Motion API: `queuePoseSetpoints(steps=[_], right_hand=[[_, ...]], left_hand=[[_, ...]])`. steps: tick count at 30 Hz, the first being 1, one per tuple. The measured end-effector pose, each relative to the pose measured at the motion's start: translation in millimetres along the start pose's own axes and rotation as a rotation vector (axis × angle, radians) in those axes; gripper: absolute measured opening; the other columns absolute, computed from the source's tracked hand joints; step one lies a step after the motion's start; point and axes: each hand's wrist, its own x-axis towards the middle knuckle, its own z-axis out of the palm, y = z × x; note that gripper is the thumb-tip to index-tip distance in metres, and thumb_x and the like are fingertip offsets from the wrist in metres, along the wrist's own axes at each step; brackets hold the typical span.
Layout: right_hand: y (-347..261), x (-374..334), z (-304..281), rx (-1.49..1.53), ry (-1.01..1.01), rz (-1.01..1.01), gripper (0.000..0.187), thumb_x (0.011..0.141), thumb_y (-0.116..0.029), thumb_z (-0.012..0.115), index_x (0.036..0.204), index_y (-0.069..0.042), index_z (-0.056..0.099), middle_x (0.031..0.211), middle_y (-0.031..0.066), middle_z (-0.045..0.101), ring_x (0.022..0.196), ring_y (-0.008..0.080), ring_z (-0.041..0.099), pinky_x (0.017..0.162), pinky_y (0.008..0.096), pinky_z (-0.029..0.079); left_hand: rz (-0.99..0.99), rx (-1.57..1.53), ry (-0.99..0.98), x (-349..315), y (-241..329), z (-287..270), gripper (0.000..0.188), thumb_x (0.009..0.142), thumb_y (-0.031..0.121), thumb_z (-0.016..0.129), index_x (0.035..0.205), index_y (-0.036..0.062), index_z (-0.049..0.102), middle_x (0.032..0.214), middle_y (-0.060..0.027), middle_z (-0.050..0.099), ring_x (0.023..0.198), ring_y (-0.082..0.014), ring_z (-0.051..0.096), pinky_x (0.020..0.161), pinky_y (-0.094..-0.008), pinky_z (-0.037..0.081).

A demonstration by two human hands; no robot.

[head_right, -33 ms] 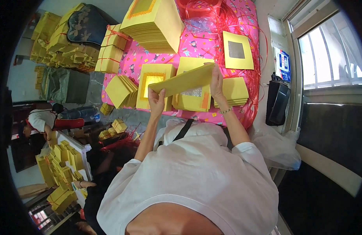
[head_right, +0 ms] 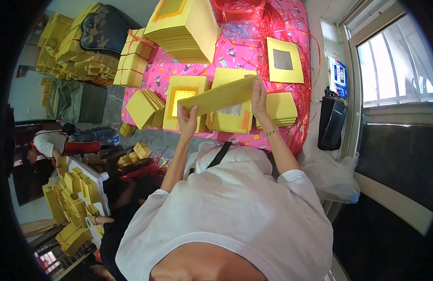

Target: Stacking and organizing yellow paper sheets with gold foil centers.

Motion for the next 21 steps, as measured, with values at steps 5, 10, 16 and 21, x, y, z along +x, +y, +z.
queuePoseSetpoints(steps=[5,10,16,21], right_hand=[[7.8,4.5,-0.8,-0.166,0.137,-0.028,0.037,0.1,-0.028,0.034,0.107,0.002,0.053,0.094,0.0078,0.056,0.091,0.0129,0.05,0.082,0.0251,0.04],[-9.5,6.7,-3.1,0.177,-0.177,0.217,0.038,0.1,-0.03,0.035,0.11,0.001,0.054,0.094,0.0064,0.057,0.092,0.011,0.053,0.077,0.0253,0.045],[-37.6,-18.9,28.7,0.191,-0.288,0.475,0.042,0.1,-0.034,0.033,0.114,0.0,0.053,0.098,0.0047,0.059,0.094,0.0128,0.057,0.073,0.0271,0.05],[-46.0,-30.7,27.8,0.294,-0.14,0.564,0.044,0.099,-0.036,0.033,0.116,-0.001,0.053,0.099,0.0047,0.06,0.093,0.0135,0.058,0.074,0.0271,0.05]], left_hand=[[-0.099,-0.076,-0.056,15.5,27.2,7.3,0.031,0.087,-0.002,0.054,0.116,0.0017,0.043,0.109,-0.0068,0.055,0.103,-0.014,0.053,0.088,-0.0263,0.042],[-0.32,-0.203,-0.288,31.2,67.7,18.5,0.041,0.083,-0.003,0.058,0.12,0.0023,0.043,0.113,-0.0066,0.056,0.108,-0.0144,0.052,0.092,-0.0282,0.041],[-0.471,-0.32,-0.42,28.6,67.7,49.1,0.051,0.08,0.002,0.065,0.126,0.0037,0.046,0.117,-0.0035,0.055,0.107,-0.013,0.053,0.095,-0.0286,0.041],[-0.493,-0.331,-0.426,26.2,70.9,57.3,0.048,0.08,0.002,0.066,0.124,0.0042,0.047,0.113,-0.0033,0.056,0.105,-0.0125,0.053,0.093,-0.0281,0.042]])
